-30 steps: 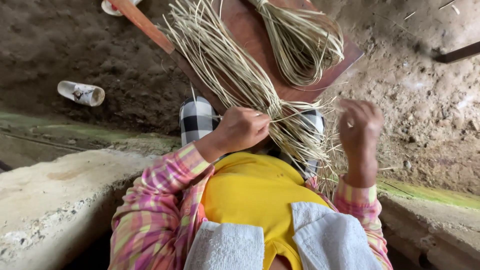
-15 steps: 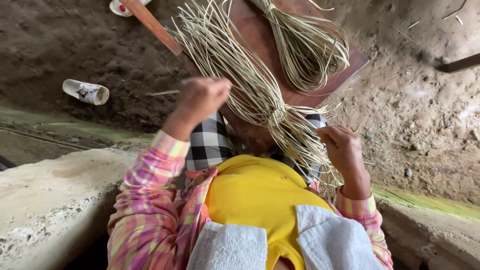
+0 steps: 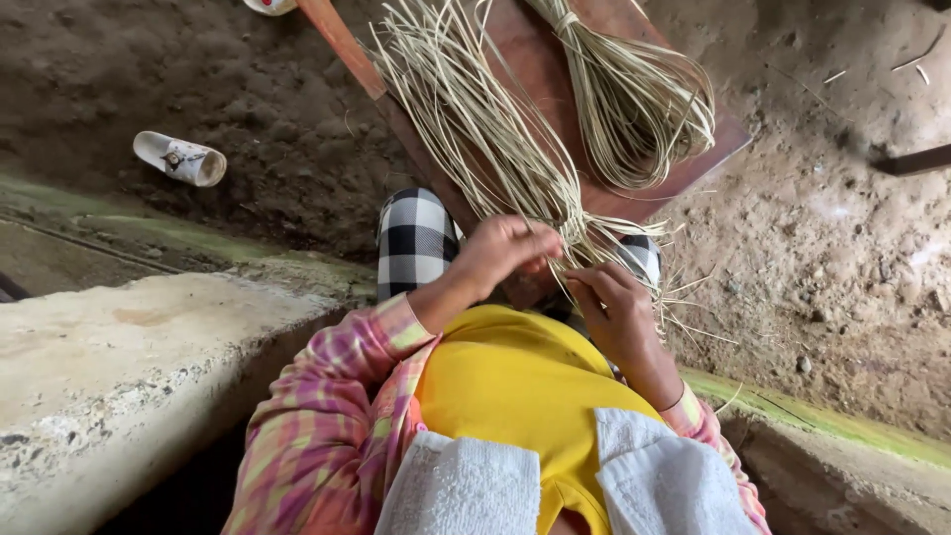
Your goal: Weaving long, thin strips of dried plant material together to create a larger woven piece.
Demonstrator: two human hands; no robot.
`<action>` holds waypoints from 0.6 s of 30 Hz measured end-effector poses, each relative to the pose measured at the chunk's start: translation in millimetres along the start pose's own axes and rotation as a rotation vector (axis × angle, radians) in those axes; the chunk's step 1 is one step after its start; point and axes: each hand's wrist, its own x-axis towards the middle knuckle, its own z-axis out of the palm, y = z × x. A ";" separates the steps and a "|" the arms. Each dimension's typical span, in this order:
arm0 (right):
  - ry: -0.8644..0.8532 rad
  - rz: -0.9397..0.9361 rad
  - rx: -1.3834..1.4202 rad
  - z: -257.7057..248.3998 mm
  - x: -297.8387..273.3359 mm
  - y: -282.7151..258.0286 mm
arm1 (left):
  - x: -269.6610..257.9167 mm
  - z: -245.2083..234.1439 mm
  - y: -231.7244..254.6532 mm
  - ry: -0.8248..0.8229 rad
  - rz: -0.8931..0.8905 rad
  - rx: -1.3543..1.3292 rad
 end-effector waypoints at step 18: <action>-0.106 0.227 -0.312 -29.5 -12.7 7.1 | 138.5 -193.5 -25.7 0.725 -0.170 -0.296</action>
